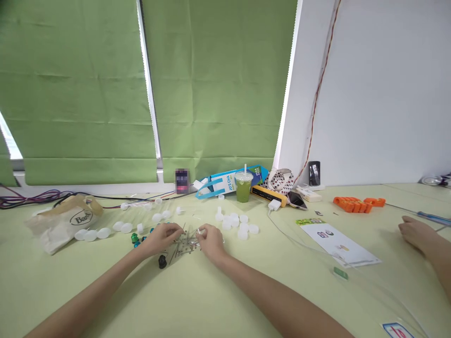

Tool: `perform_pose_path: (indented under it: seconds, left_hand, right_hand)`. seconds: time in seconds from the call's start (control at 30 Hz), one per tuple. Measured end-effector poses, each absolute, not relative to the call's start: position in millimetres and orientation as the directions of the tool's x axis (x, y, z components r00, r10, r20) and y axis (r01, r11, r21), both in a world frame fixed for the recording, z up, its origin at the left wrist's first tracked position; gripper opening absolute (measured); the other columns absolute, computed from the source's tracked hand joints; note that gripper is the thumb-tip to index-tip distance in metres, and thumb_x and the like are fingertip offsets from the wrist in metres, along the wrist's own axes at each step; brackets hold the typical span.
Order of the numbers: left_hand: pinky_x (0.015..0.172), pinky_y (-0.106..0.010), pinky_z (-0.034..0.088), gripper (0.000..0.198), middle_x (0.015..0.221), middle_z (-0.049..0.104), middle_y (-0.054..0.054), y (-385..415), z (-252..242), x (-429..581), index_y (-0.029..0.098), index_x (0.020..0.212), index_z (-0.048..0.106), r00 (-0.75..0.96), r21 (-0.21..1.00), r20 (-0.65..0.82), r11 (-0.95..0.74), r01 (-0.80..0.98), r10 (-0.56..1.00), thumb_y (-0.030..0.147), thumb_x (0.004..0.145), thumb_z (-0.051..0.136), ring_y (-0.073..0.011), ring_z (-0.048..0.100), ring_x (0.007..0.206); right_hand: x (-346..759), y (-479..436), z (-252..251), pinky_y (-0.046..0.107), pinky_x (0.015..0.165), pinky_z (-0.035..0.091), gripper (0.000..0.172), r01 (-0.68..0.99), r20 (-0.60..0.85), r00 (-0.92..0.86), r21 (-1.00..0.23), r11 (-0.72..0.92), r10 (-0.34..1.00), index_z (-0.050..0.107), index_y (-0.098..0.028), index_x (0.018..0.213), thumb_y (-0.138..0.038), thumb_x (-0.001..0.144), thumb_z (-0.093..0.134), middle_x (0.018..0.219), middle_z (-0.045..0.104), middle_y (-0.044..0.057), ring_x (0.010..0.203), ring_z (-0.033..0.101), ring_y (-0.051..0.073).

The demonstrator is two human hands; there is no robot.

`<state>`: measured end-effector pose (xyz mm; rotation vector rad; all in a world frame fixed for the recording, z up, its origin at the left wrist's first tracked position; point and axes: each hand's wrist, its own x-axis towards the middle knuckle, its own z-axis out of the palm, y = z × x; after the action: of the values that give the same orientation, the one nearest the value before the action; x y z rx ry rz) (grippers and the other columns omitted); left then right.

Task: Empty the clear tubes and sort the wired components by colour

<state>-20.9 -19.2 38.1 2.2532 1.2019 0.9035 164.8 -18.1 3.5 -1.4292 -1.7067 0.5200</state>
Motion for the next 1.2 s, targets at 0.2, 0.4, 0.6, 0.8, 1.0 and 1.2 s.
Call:
perform_pose_path:
  seconds: [0.2,0.4,0.6,0.8,1.0,1.2]
  left_hand:
    - [0.04,-0.018,0.03,0.032,0.068,0.053,0.0,-24,44,-25,0.016,0.078,0.053,0.331,0.782,0.332,-0.454,0.428,0.883,0.046,0.077,0.042,-0.0063,0.037,0.043]
    - [0.043,-0.019,0.031,0.033,0.058,0.051,0.001,-22,42,-32,0.016,0.077,0.055,0.172,0.73,0.438,-0.461,0.504,0.882,0.047,0.076,0.045,-0.0094,0.043,0.047]
    - [0.049,-0.022,0.034,0.028,0.059,0.053,0.001,-24,46,-37,0.019,0.076,0.055,0.106,0.62,0.49,-0.431,0.655,0.865,0.046,0.076,0.047,-0.0109,0.041,0.05]
    - [0.053,-0.023,0.037,0.029,0.066,0.058,-0.001,-23,56,-41,0.02,0.079,0.056,0.113,0.585,0.436,-0.377,0.718,0.893,0.047,0.077,0.045,-0.0127,0.044,0.054]
    - [0.054,-0.022,0.039,0.026,0.062,0.057,0.001,-39,47,-58,0.023,0.08,0.057,0.093,0.53,0.409,-0.319,0.786,0.908,0.046,0.076,0.046,-0.014,0.048,0.055]
    - [0.053,-0.021,0.043,0.021,0.066,0.06,0.0,-78,22,-76,0.026,0.074,0.056,0.056,0.571,0.403,-0.299,0.764,0.914,0.046,0.074,0.049,-0.0144,0.051,0.054]
  right_hand:
    - [167,-20,5,0.02,0.05,0.037,0.019,0.541,0.377,-0.007,-0.778,0.32,0.926,0.061,-0.016,0.067,-0.031,0.073,0.052,0.06,0.061,0.001,0.053,0.052,0.011]
    - [172,-21,8,0.021,0.053,0.038,0.022,0.52,0.414,-0.059,-0.764,0.382,0.908,0.065,-0.015,0.07,-0.032,0.074,0.052,0.068,0.061,0.003,0.057,0.051,0.011]
    - [189,-30,20,0.021,0.057,0.038,0.011,0.605,0.386,-0.199,-0.675,0.423,0.901,0.065,-0.019,0.068,-0.028,0.071,0.059,0.065,0.061,0.0,0.058,0.052,0.011]
    - [212,-45,15,0.02,0.056,0.038,0.007,0.585,0.295,-0.44,-0.622,0.52,0.848,0.064,-0.021,0.069,-0.024,0.073,0.058,0.065,0.058,0.0,0.059,0.052,0.011]
    - [217,-41,3,0.021,0.058,0.039,0.006,0.555,0.247,-0.524,-0.627,0.547,0.815,0.062,-0.022,0.074,-0.025,0.074,0.057,0.073,0.056,0.001,0.062,0.052,0.012]
    - [212,-43,3,0.021,0.061,0.04,0.011,0.563,0.233,-0.459,-0.67,0.483,0.857,0.061,-0.023,0.077,-0.02,0.077,0.051,0.078,0.054,0.001,0.066,0.052,0.012]
